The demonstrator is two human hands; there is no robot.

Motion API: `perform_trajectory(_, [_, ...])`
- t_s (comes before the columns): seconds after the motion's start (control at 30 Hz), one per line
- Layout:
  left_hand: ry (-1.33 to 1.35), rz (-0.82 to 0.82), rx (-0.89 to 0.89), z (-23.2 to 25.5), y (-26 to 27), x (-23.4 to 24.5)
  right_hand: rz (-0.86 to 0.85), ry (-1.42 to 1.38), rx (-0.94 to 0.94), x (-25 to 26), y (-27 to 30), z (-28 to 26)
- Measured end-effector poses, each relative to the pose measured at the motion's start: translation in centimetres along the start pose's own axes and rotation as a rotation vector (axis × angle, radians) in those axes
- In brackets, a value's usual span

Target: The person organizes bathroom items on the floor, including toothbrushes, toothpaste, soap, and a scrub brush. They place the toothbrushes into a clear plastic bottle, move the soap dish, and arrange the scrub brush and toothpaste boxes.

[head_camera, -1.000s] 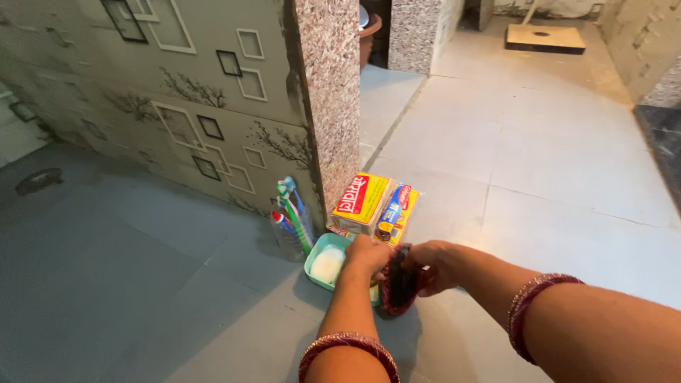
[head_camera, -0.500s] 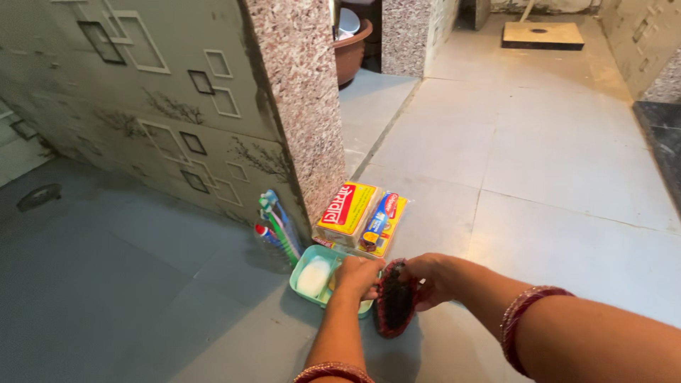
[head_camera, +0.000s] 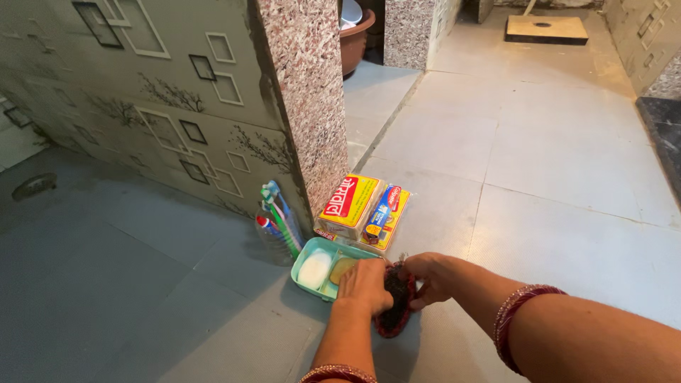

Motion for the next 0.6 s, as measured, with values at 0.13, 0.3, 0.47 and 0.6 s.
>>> perform_trajectory(0.13, [-0.186, -0.073, -0.068, 0.0, -0.1, -1.9, -0.017, -0.026, -0.005, -0.1, -0.7, 0.4])
perform_trajectory(0.3, [-0.424, -0.121, -0.081, 0.4, 0.0, -3.3, 0.027, 0.022, -0.013, -0.1, -0.2, 0.7])
perform_trajectory(0.47, [-0.601, -0.108, -0.187, 1.3, 0.9, -3.4, 0.04, 0.046, -0.037, 0.0, -0.6, 1.0])
perform_trajectory(0.6, [-0.65, -0.127, -0.233, 1.5, 0.6, -3.9, 0.086, 0.052, 0.0, -0.1, -1.2, 1.2])
Point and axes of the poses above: each hand's wrist, its own y-axis away from the middle knuckle, its own x-axis out of the back of the hand, z = x × y, the point moved 5 cm from there along -y, towards the middle knuckle
